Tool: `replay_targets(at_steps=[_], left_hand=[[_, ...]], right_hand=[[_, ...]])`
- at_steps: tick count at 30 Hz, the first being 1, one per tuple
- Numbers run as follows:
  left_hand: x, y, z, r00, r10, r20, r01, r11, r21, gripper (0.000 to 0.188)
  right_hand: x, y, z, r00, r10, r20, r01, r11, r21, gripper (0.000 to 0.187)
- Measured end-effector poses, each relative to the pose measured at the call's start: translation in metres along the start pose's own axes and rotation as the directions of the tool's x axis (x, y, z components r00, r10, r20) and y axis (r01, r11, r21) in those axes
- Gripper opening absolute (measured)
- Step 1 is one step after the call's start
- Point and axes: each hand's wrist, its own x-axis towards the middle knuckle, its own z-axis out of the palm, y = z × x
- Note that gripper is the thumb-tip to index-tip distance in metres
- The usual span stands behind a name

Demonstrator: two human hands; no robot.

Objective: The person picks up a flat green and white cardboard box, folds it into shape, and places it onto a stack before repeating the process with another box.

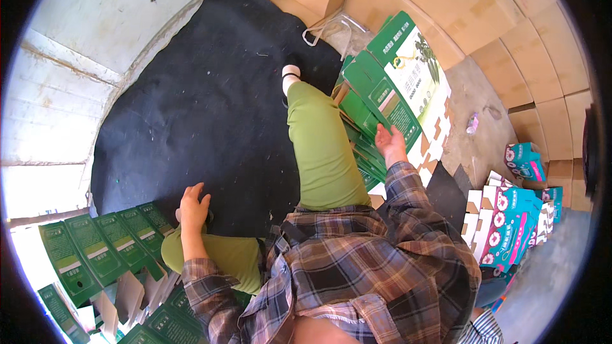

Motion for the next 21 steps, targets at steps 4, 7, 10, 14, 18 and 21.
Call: replay_targets(at_steps=[4, 7, 10, 14, 18, 21], left_hand=[[-0.004, 0.0, 0.004, 0.998, -0.058, 0.032, 0.059, 0.997, -0.039, 0.038], [-0.006, -0.002, 0.005, 0.99, -0.094, 0.101, 0.096, 0.995, -0.008, 0.039], [-0.006, -0.007, 0.008, 0.99, -0.093, 0.109, 0.095, 0.995, -0.012, 0.04], [-0.005, -0.005, 0.009, 0.986, -0.11, 0.127, 0.11, 0.994, 0.009, 0.042], [-0.008, -0.003, 0.012, 0.96, -0.188, 0.209, 0.179, 0.982, 0.062, 0.045], [-0.008, -0.006, 0.01, 0.962, -0.198, 0.188, 0.19, 0.98, 0.057, 0.047]], right_hand=[[0.001, 0.014, 0.009, 0.994, -0.067, -0.089, 0.07, 0.997, 0.027, 0.05], [-0.004, 0.011, 0.014, 0.994, -0.075, -0.081, 0.082, 0.993, 0.085, 0.046], [-0.008, -0.005, 0.019, 0.99, -0.141, 0.013, 0.137, 0.975, 0.174, 0.042], [-0.02, -0.037, 0.034, 0.929, -0.19, 0.316, 0.117, 0.965, 0.236, 0.039], [-0.045, -0.047, 0.062, 0.88, -0.38, 0.286, 0.323, 0.919, 0.225, 0.026], [-0.074, -0.031, 0.092, 0.867, -0.441, 0.233, 0.401, 0.894, 0.202, 0.024]])
